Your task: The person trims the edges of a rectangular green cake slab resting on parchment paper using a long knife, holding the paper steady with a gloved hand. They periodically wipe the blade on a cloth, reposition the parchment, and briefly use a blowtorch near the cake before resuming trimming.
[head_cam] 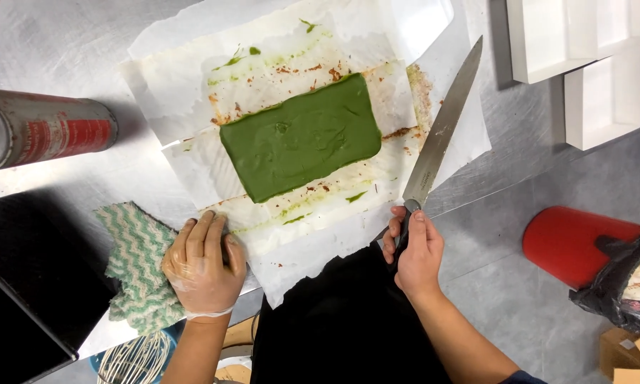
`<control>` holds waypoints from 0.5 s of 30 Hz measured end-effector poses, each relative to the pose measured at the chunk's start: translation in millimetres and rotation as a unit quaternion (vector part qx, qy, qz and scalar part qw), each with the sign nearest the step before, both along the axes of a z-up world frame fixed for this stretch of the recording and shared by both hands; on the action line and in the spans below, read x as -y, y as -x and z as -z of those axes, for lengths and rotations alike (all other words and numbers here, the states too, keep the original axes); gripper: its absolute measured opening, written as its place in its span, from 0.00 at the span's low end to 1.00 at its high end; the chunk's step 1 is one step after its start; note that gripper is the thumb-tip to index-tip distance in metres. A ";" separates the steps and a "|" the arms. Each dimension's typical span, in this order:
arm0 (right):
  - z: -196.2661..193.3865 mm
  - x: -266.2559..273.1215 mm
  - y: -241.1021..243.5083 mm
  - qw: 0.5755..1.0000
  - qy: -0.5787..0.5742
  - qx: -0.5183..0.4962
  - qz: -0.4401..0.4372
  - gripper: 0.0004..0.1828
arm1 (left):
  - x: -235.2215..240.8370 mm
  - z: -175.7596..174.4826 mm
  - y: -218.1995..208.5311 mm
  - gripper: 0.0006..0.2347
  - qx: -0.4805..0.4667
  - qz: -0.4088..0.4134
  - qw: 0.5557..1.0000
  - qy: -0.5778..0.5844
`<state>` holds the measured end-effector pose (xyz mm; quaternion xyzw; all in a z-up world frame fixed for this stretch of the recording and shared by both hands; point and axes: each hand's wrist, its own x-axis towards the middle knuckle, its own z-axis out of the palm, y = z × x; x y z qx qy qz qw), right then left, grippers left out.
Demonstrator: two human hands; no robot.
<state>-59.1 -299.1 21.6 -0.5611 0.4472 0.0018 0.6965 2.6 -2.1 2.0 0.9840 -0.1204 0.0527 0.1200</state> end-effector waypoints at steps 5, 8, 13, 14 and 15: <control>-2.0 -3.2 3.9 1.000 -0.006 0.019 0.009 0.18 | -1.8 -0.4 -2.1 0.13 0.009 0.003 1.000 0.023; -16.4 -9.5 6.4 0.998 -0.008 0.060 0.004 0.09 | -1.9 -0.3 -2.1 0.13 0.010 0.000 1.000 0.029; -104.2 -33.5 -14.8 0.983 -0.058 0.172 -0.019 0.22 | -1.9 -1.1 -1.0 0.13 0.005 -0.002 1.000 0.028; -123.2 -37.3 -18.8 0.971 -0.123 0.206 -0.002 0.17 | -2.6 -0.6 0.2 0.13 0.005 -0.003 1.000 0.024; -142.4 -40.5 -23.0 0.952 -0.186 0.241 0.016 0.13 | -1.9 0.6 0.0 0.12 0.006 -0.001 1.000 0.022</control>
